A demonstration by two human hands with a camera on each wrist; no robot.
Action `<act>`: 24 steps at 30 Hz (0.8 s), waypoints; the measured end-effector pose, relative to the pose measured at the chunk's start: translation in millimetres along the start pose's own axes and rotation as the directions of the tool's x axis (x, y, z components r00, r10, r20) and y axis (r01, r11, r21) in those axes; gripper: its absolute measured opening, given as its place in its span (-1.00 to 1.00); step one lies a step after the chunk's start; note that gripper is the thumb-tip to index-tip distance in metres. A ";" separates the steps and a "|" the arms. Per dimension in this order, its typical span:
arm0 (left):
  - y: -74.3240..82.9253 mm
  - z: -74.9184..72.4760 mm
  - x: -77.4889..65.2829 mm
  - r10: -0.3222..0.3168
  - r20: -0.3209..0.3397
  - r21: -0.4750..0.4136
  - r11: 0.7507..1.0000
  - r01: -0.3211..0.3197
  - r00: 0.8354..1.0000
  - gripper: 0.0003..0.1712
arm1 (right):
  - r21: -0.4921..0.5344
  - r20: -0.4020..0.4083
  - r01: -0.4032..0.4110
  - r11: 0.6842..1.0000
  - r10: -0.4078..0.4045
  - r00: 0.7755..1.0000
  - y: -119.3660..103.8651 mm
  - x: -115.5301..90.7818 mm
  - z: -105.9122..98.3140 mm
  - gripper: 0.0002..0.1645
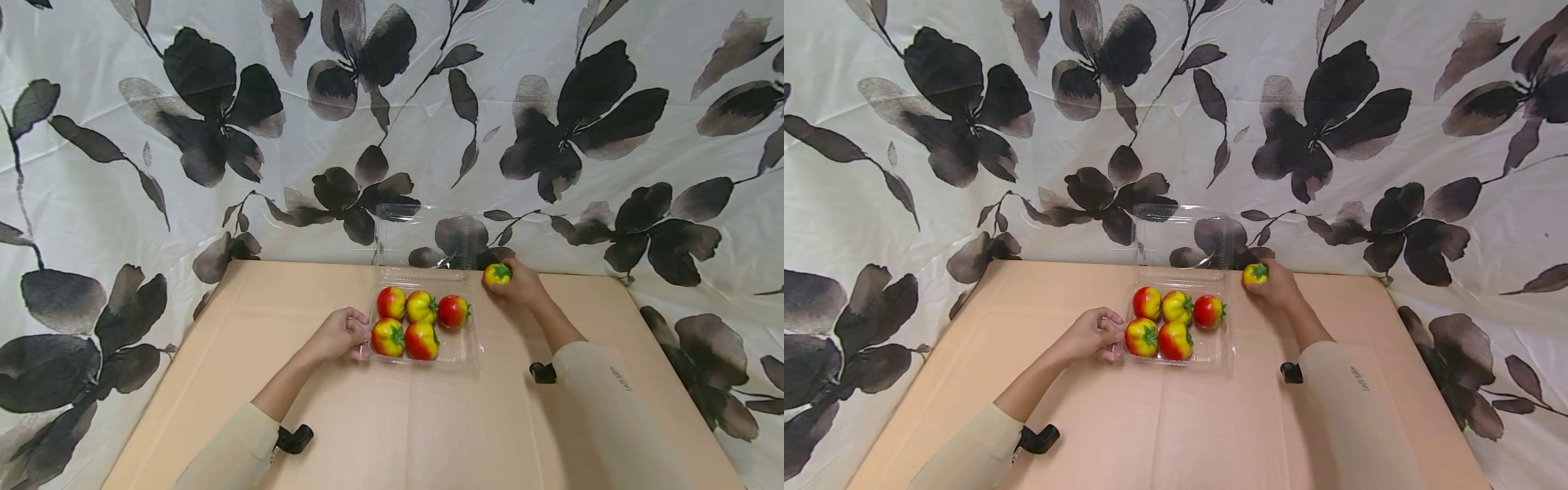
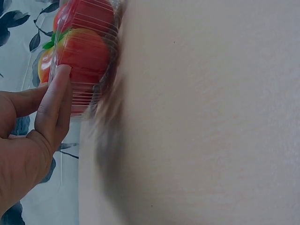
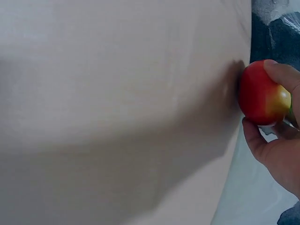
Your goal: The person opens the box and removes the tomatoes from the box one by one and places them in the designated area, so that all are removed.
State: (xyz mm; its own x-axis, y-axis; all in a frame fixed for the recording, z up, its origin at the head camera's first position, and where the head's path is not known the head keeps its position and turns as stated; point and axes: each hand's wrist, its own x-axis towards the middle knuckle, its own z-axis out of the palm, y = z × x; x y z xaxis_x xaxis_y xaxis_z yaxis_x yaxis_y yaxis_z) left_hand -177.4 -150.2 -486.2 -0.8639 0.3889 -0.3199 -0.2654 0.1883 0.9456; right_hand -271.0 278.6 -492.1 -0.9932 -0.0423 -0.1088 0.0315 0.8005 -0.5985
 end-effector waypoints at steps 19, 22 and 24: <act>0.7 -1.2 1.5 -0.022 -0.011 0.010 1.000 0.022 1.000 -0.66 | 0.047 -0.031 -0.044 0.998 0.045 0.998 4.9 -4.9 13.8 0.00; 1.1 -1.4 1.7 -0.029 -0.010 0.004 1.000 0.029 1.000 -0.66 | 0.051 -0.037 -0.040 0.998 0.042 0.998 4.2 -4.1 14.7 0.01; 1.4 -1.5 1.9 -0.029 -0.007 0.002 1.000 0.029 1.000 -0.67 | 0.053 -0.043 -0.035 0.998 0.037 0.998 3.3 -3.1 14.9 0.01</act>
State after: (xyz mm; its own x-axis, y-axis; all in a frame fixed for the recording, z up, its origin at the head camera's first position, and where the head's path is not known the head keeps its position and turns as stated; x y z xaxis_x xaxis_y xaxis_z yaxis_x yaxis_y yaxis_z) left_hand -180.0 -150.6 -485.4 -0.8589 0.3770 -0.3468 -0.2894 0.2015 0.9358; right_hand -266.2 272.4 -505.6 -0.9952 0.0132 -0.0966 0.0719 0.7688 -0.6354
